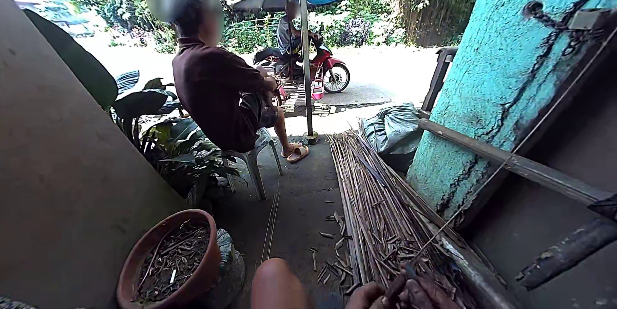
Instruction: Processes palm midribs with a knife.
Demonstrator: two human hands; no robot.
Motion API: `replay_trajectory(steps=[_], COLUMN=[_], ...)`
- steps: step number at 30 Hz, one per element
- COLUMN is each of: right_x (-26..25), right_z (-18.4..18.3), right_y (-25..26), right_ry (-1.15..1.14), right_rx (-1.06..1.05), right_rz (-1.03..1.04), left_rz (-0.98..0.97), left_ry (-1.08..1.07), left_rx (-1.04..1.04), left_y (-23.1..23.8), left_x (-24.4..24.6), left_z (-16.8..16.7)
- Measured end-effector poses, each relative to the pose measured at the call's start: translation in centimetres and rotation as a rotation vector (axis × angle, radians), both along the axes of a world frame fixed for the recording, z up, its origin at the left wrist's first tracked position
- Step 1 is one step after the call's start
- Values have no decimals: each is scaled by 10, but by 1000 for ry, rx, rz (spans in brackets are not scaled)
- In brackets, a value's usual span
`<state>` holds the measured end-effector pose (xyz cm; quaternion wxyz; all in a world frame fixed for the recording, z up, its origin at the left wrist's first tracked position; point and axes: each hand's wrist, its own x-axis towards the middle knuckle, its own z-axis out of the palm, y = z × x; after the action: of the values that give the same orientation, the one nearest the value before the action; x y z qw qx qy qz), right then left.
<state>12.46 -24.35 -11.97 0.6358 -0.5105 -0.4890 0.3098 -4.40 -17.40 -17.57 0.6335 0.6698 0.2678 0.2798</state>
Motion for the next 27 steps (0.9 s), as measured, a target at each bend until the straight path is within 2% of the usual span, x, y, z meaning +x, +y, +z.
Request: replay_trajectory(steps=[2,5,7,9,13,18,21,27], right_x=[2,8,19,30,40,34,32,33], right_z=[34,77,98,109,112,118,120,123], right_y=[0,-6,-12,-15,-16,-20,-19,-18], right_ry=[-3,-56,-63,-37,-3,23,58,110], right_rx=[32,54,-3,-48,-101,-301,-338,-355], right_rz=[15,43,120,192,287,466,597,814], left_rz=[16,-37,-86,-96,-95,-145,-189,-259], left_ry=[-27,-49,-81,-76,-60,-63,-146,-171], left_rx=[18,55,79,98,91,37,-72,-208], left_y=[6,10,12,12,8,-5,-7,-15], left_x=[-1,-9,-12,-16,-20,-20,-22,-25], left_z=[25,81,112,127,137,147,156,162])
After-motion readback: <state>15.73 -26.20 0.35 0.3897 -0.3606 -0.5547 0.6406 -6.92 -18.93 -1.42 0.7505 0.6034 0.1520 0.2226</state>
